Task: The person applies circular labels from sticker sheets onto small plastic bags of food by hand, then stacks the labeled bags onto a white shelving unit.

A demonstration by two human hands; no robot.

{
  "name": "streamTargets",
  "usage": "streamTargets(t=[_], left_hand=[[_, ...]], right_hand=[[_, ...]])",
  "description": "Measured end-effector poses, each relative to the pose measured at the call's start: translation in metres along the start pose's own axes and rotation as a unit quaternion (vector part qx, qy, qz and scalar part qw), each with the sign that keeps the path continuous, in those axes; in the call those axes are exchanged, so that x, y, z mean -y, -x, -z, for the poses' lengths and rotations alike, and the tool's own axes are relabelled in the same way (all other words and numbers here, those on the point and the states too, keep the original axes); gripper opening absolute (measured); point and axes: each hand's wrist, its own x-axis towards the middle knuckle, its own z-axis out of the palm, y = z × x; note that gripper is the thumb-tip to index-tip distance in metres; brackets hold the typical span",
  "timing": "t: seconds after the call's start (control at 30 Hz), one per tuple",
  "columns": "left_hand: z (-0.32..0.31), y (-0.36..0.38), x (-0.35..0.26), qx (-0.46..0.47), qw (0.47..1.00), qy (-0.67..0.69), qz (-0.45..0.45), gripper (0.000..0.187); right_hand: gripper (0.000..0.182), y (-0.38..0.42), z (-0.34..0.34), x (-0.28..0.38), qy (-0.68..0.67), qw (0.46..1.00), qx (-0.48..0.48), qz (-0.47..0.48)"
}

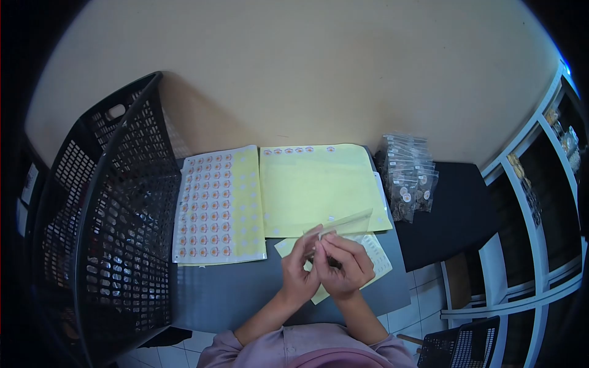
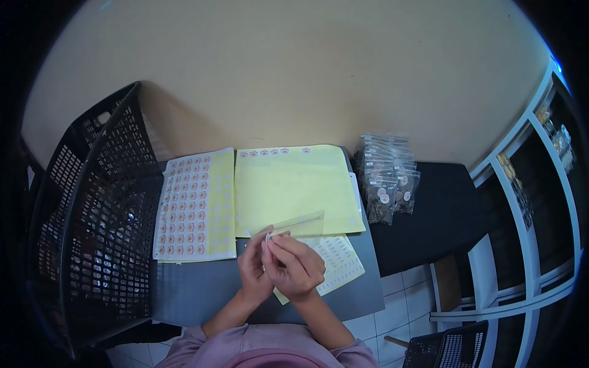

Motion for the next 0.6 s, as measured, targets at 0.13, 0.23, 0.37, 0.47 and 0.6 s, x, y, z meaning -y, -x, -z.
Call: streamTargets(t=[0.13, 0.23, 0.37, 0.47, 0.6], left_hand=[[0.004, 0.001, -0.013, -0.032, 0.995, -0.064, -0.065, 0.031], [0.005, 0.001, -0.021, -0.024, 0.988, -0.103, -0.114, 0.032], [0.006, 0.003, -0.020, -0.025, 0.983, -0.118, -0.141, 0.033], [0.007, 0.004, -0.016, -0.033, 0.973, -0.154, -0.169, 0.034], [0.009, 0.002, -0.019, -0.031, 0.966, -0.182, -0.182, 0.034]], right_hand=[[0.014, -0.004, 0.002, 0.011, -0.029, 1.000, 0.006, -0.009], [0.016, -0.004, 0.006, 0.016, -0.035, 0.999, 0.022, 0.000], [0.014, -0.006, 0.009, 0.023, -0.039, 0.999, 0.029, 0.008], [0.015, -0.007, 0.008, 0.024, -0.035, 0.999, 0.031, 0.016], [0.014, -0.006, 0.006, 0.024, -0.036, 0.999, 0.027, 0.020]])
